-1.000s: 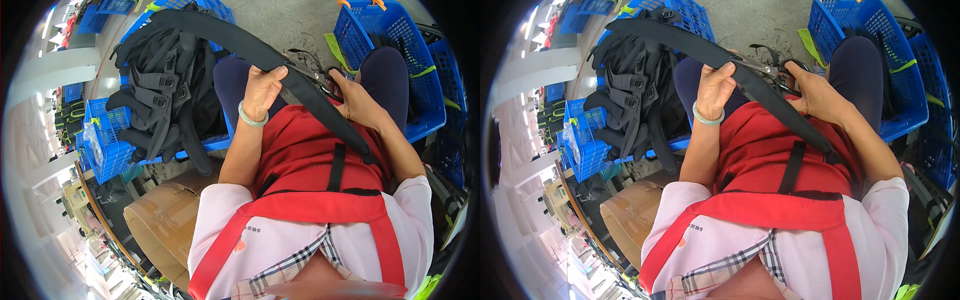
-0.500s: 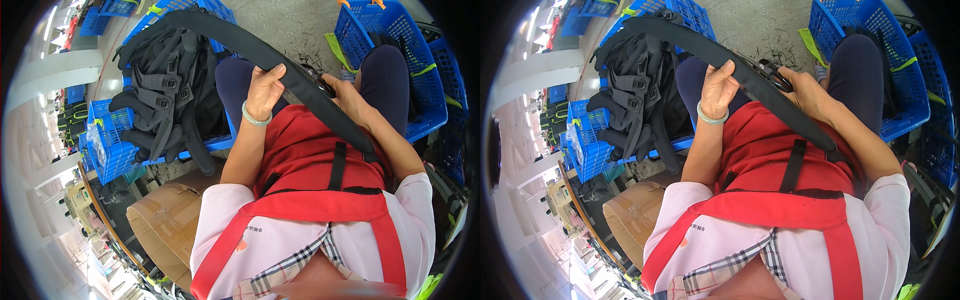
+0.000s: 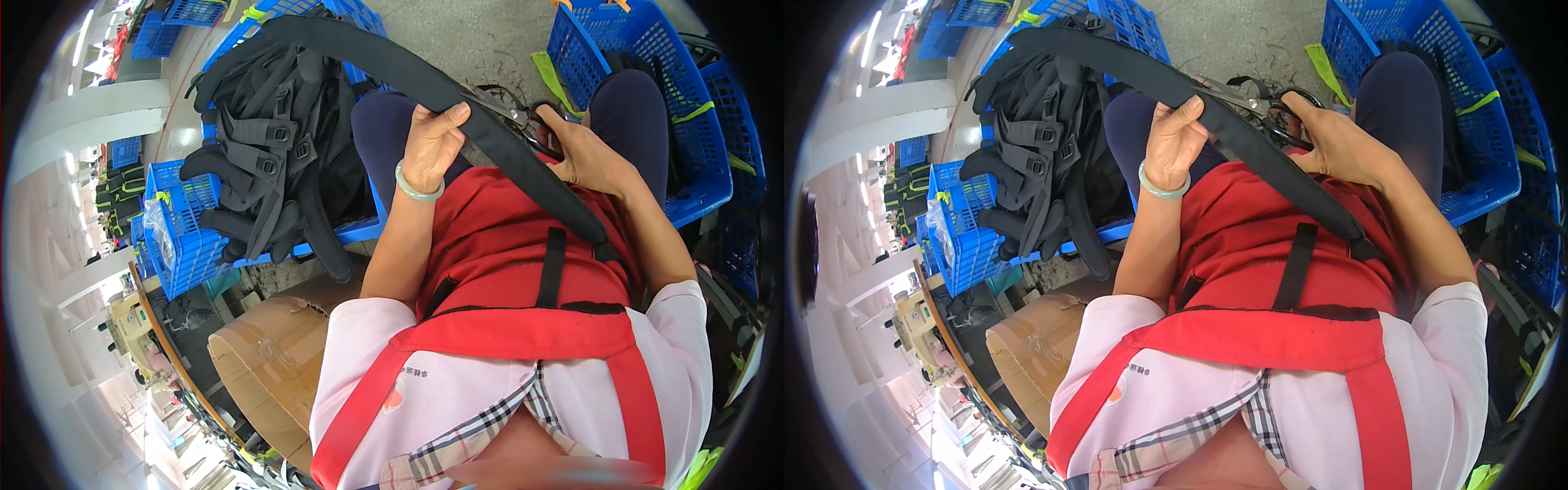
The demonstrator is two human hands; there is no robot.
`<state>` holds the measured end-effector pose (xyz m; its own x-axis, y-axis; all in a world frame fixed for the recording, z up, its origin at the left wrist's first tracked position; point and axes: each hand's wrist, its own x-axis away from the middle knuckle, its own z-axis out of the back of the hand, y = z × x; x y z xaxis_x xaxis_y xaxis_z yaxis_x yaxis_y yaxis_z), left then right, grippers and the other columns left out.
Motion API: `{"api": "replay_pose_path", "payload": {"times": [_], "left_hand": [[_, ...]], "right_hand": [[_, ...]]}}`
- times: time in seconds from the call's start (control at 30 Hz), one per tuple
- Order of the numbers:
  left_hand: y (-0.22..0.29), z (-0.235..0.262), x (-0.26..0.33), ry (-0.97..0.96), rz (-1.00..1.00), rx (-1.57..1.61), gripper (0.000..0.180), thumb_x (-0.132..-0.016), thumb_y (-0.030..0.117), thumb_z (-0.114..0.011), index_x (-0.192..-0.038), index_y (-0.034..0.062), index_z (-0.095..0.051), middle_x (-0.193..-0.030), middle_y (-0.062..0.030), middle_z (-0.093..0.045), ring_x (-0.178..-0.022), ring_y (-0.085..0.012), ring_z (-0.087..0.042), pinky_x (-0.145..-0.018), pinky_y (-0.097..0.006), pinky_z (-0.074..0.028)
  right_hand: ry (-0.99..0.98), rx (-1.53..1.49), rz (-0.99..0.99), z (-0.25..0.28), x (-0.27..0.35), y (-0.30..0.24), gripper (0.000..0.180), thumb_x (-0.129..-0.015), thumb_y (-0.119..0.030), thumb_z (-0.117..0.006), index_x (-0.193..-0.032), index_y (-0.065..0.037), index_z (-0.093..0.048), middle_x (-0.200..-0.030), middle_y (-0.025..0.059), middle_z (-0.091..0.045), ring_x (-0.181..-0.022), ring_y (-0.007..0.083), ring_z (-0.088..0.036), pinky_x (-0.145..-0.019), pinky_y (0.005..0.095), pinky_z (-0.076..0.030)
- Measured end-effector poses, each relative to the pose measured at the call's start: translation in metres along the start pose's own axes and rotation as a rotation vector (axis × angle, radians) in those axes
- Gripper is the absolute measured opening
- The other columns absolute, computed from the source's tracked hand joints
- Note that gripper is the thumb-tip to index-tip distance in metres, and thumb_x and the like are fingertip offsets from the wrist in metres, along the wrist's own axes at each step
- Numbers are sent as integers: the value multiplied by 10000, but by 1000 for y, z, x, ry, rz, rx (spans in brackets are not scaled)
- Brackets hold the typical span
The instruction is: Trimming excess rubber or foam material from curved black components using scissors.
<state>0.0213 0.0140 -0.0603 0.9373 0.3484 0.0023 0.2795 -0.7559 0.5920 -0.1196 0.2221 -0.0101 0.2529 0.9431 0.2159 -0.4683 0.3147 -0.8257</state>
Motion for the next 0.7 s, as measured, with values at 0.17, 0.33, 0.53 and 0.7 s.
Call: {"api": "replay_pose_path", "payload": {"times": [0.17,0.33,0.53,0.7], "left_hand": [[-1,-4,-1,19,7,-13,212,-868,-64,-612,-1023,72,-657,-1062,-62,-659,-1013,-198,-623,-911,-371,-513],[0,-10,-1,99,13,56,180,-848,-76,-634,-976,49,-653,-934,-66,-680,-899,-202,-660,-848,-353,-539],[-2,-17,-8,145,53,89,167,-857,-60,-629,-984,45,-650,-982,-63,-671,-926,-201,-651,-858,-359,-528],[-4,-15,-8,177,111,-129,254,-870,-33,-616,-1113,41,-611,-1058,-53,-660,-973,-182,-636,-880,-340,-507]], "right_hand": [[54,-39,23,-12,-10,-2,410,-836,-268,-698,-1013,-11,-432,-769,251,-573,-765,482,-533,-636,445,-418],[81,-210,36,-29,-18,5,316,-866,-229,-684,-992,5,-513,-772,179,-577,-745,272,-587,-670,371,-446],[210,-414,-24,-34,-27,50,224,-877,-133,-658,-1023,12,-570,-840,34,-605,-811,74,-521,-723,265,-454],[77,-790,-163,16,3,1,224,-840,-97,-694,-1003,-24,-558,-840,4,-589,-765,62,-511,-642,234,-424]]}}
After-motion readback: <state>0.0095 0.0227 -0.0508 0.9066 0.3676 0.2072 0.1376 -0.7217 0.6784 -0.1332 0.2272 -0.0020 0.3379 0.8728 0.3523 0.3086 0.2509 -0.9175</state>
